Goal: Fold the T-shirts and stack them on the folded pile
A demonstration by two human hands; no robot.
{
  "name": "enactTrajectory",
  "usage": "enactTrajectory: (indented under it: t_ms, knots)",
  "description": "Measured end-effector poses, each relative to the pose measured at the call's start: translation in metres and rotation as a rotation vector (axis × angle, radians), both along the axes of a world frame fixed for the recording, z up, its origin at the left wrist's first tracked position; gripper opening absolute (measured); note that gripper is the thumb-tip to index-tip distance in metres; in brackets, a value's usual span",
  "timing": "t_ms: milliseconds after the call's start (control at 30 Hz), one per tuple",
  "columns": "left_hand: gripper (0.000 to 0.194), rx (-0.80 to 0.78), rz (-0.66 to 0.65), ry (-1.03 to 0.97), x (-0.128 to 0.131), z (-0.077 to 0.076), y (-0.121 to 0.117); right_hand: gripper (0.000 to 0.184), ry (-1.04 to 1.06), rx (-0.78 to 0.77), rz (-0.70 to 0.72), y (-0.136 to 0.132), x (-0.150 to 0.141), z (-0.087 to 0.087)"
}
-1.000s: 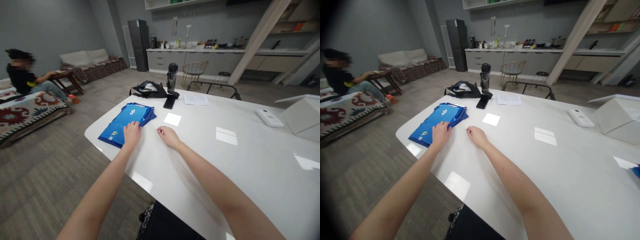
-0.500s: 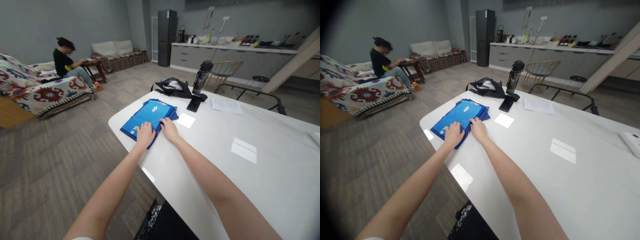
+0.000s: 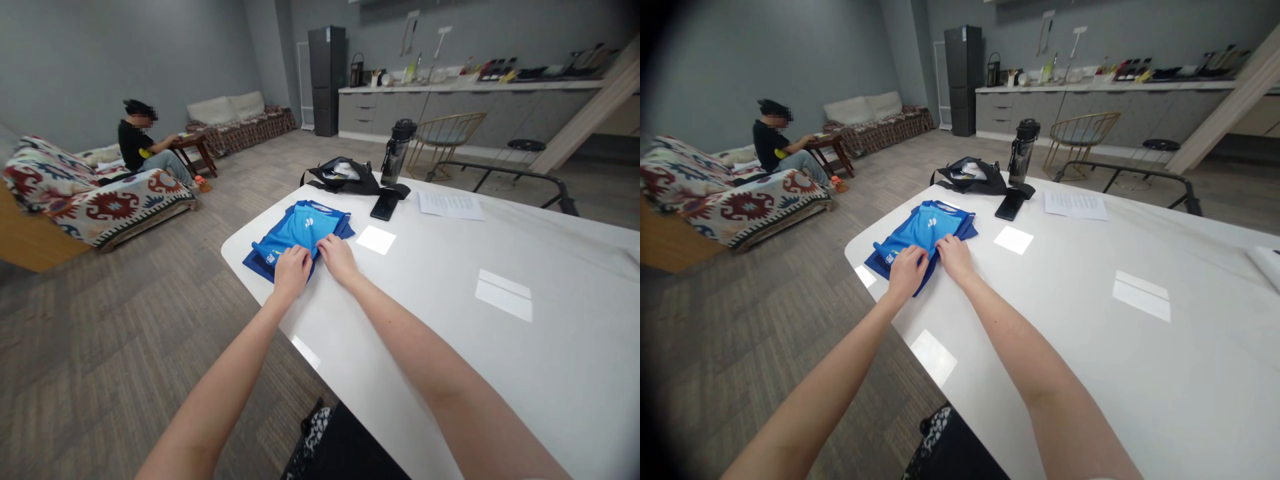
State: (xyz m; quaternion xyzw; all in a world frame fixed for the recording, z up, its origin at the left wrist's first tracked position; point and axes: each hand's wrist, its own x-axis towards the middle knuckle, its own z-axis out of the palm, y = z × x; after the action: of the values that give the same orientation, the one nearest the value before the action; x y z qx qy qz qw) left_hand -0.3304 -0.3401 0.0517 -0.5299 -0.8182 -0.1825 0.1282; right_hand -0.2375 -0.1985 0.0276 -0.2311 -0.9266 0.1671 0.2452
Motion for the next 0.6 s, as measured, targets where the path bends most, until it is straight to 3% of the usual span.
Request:
enactTrajectory:
  t_ms: [100, 233, 300, 400, 600]
  knots:
    - [0.025, 0.049, -0.023, -0.007, 0.021, 0.002, 0.009, 0.028, 0.091, 0.002, -0.036, 0.005, 0.031, 0.011]
    - [0.028, 0.039, -0.069, -0.009, 0.066, -0.001, 0.034, 0.025, 0.159, 0.018, -0.117, 0.009, 0.103, 0.028]
    - [0.037, 0.026, -0.09, -0.011, 0.093, -0.003, 0.049, 0.023, 0.176, 0.031, -0.169, 0.007, 0.151, 0.035]
    - [0.028, 0.008, -0.137, -0.033, 0.138, -0.007, 0.07, 0.02, 0.209, 0.022, -0.268, 0.003, 0.235, 0.039]
    - [0.021, -0.053, -0.402, -0.088, 0.236, -0.011, 0.103, 0.019, 0.26, -0.098, -0.614, -0.013, 0.403, 0.018]
